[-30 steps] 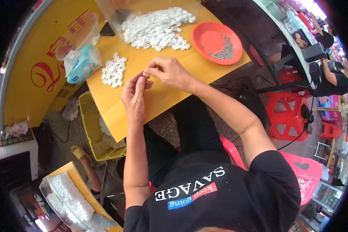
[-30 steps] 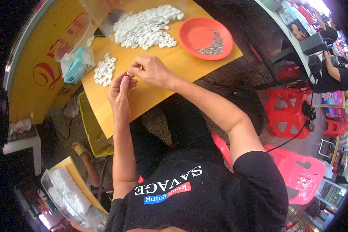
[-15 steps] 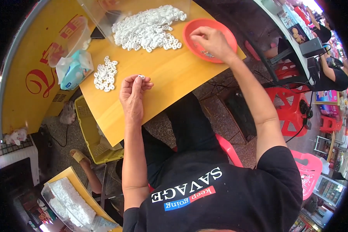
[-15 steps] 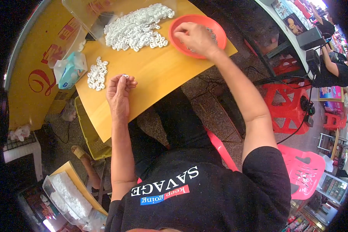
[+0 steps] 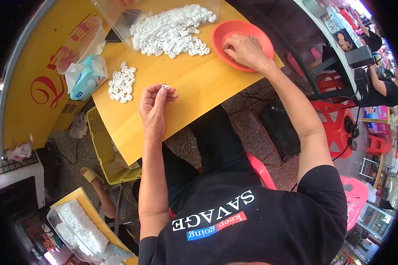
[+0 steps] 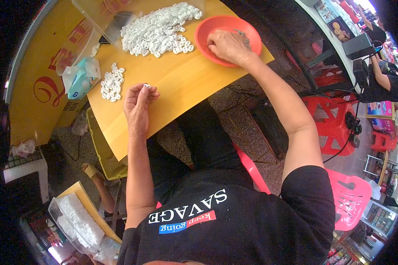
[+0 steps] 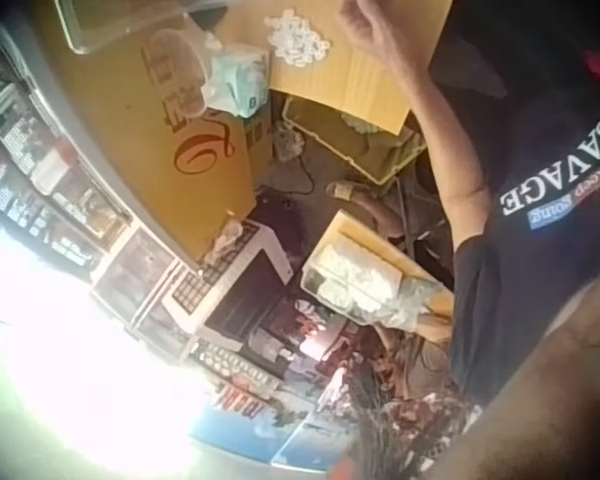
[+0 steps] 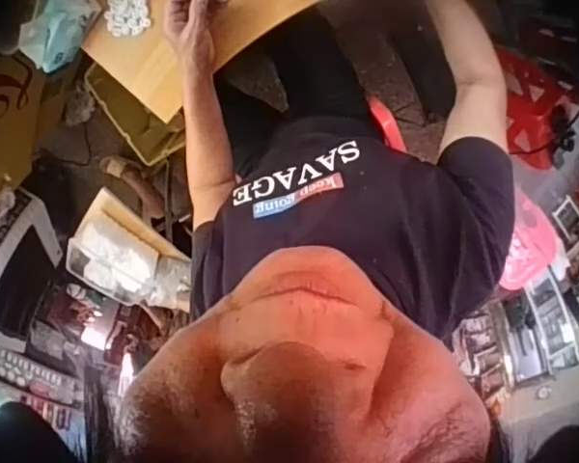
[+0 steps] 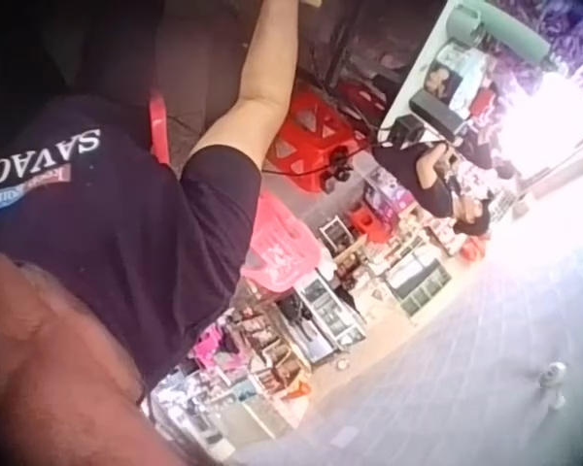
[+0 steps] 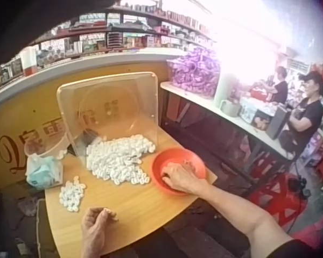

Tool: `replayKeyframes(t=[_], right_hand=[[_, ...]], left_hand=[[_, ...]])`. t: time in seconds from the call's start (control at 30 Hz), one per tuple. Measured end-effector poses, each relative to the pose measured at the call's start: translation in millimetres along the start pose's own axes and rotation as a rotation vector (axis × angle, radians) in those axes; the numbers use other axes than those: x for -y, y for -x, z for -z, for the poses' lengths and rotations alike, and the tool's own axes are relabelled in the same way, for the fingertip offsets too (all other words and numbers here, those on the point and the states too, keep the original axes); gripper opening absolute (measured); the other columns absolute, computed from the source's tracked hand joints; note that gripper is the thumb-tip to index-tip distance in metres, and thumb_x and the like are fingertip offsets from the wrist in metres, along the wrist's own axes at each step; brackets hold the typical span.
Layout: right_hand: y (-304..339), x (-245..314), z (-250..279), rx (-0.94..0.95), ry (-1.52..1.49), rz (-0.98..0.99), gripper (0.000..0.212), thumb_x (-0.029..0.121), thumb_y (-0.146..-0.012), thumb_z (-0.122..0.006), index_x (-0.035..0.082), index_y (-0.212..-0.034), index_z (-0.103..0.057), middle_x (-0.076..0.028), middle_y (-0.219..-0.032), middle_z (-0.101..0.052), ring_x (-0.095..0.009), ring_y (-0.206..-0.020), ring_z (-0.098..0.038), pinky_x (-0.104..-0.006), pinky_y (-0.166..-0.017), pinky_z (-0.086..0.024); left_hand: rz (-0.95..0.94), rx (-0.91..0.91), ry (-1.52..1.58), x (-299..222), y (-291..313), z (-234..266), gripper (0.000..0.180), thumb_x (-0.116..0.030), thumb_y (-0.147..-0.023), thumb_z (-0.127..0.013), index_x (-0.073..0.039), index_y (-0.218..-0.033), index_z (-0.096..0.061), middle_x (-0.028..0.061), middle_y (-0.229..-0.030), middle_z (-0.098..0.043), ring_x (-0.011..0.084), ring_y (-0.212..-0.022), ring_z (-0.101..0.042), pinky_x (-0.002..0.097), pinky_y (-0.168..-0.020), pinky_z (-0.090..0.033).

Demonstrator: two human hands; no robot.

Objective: Assembling small plastic components by manually inserting metal pins into them.

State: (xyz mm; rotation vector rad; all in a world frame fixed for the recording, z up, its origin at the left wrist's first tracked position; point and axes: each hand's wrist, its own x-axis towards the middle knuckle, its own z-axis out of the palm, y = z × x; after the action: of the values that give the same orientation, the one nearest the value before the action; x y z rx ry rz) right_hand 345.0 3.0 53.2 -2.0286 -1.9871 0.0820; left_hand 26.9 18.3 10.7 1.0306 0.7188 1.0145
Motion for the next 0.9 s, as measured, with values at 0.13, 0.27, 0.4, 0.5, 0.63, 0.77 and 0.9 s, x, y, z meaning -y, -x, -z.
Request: replayKeyframes(t=[0.13,0.27,0.4,0.5,0.63,0.77,0.9], right_hand=[[-2.0,-17.8,4.3,0.009,-0.152,-0.053,0.015,0.016,-0.084,-0.064,0.003,-0.090,-0.067,-0.012,-0.088,-0.068,-0.031,-0.084,-0.066,-0.0397,-0.077,-0.051],[1.0,-25.4,14.6,0.044,-0.347,-0.200,0.016,0.015,-0.085,-0.064,0.001,-0.089,-0.068,-0.012,-0.077,-0.069,-0.020,-0.071,-0.066,-0.0330,-0.066,-0.052],[7.4,-23.6,25.6,0.081,-0.686,-0.336,0.019,0.018,-0.090,-0.063,0.002,-0.099,-0.068,0.003,-0.070,-0.059,-0.003,-0.063,-0.054,-0.0198,-0.057,-0.045],[10.1,-33.0,23.7,0.026,-0.782,-0.329,0.022,0.018,-0.092,-0.062,0.002,-0.107,-0.067,0.005,-0.074,-0.059,-0.002,-0.063,-0.054,-0.0186,-0.058,-0.045],[12.4,-44.2,18.2,0.014,-0.870,-0.341,0.022,0.014,-0.093,-0.059,0.000,-0.108,-0.065,0.003,-0.075,-0.060,-0.004,-0.064,-0.056,-0.0223,-0.059,-0.050],[14.5,-42.6,18.0,0.014,-0.942,-0.375,0.022,0.014,-0.094,-0.058,0.000,-0.110,-0.065,0.001,-0.080,-0.063,-0.005,-0.067,-0.058,-0.0224,-0.061,-0.052],[18.1,-31.9,23.8,-0.028,-0.959,-0.433,0.023,0.018,-0.093,-0.061,0.001,-0.109,-0.065,-0.001,-0.085,-0.067,-0.005,-0.070,-0.060,-0.0223,-0.062,-0.053]], left_hand=[[-0.004,-0.026,0.030,-0.8,-0.5,-2.7,0.016,-0.011,-0.095,-0.059,0.002,-0.105,-0.056,0.0124,-0.092,-0.066,0.0179,-0.078,-0.065,0.0294,-0.075,-0.052],[0.018,-0.033,0.062,0.0,0.2,-0.4,0.016,-0.011,-0.095,-0.059,0.002,-0.105,-0.056,0.0125,-0.092,-0.066,0.0182,-0.078,-0.065,0.0294,-0.074,-0.052],[0.013,-0.031,0.071,-1.2,1.7,-0.6,0.017,-0.011,-0.095,-0.060,0.002,-0.105,-0.056,0.0125,-0.092,-0.066,0.0183,-0.078,-0.064,0.0296,-0.074,-0.052],[0.019,-0.029,0.079,-3.0,1.8,-2.6,0.016,-0.011,-0.095,-0.060,0.002,-0.104,-0.056,0.0124,-0.092,-0.066,0.0183,-0.079,-0.064,0.0296,-0.075,-0.052],[0.014,-0.023,0.074,-2.3,0.7,-2.0,0.016,-0.011,-0.095,-0.060,0.001,-0.104,-0.056,0.0122,-0.092,-0.066,0.0183,-0.079,-0.064,0.0296,-0.075,-0.052],[0.010,-0.018,0.080,-1.8,0.6,-0.8,0.016,-0.011,-0.095,-0.059,0.001,-0.104,-0.056,0.0124,-0.092,-0.066,0.0183,-0.079,-0.064,0.0297,-0.074,-0.052],[0.002,-0.008,0.073,-1.2,1.3,0.6,0.016,-0.011,-0.095,-0.059,0.002,-0.105,-0.057,0.0125,-0.093,-0.066,0.0183,-0.079,-0.064,0.0298,-0.075,-0.052]])
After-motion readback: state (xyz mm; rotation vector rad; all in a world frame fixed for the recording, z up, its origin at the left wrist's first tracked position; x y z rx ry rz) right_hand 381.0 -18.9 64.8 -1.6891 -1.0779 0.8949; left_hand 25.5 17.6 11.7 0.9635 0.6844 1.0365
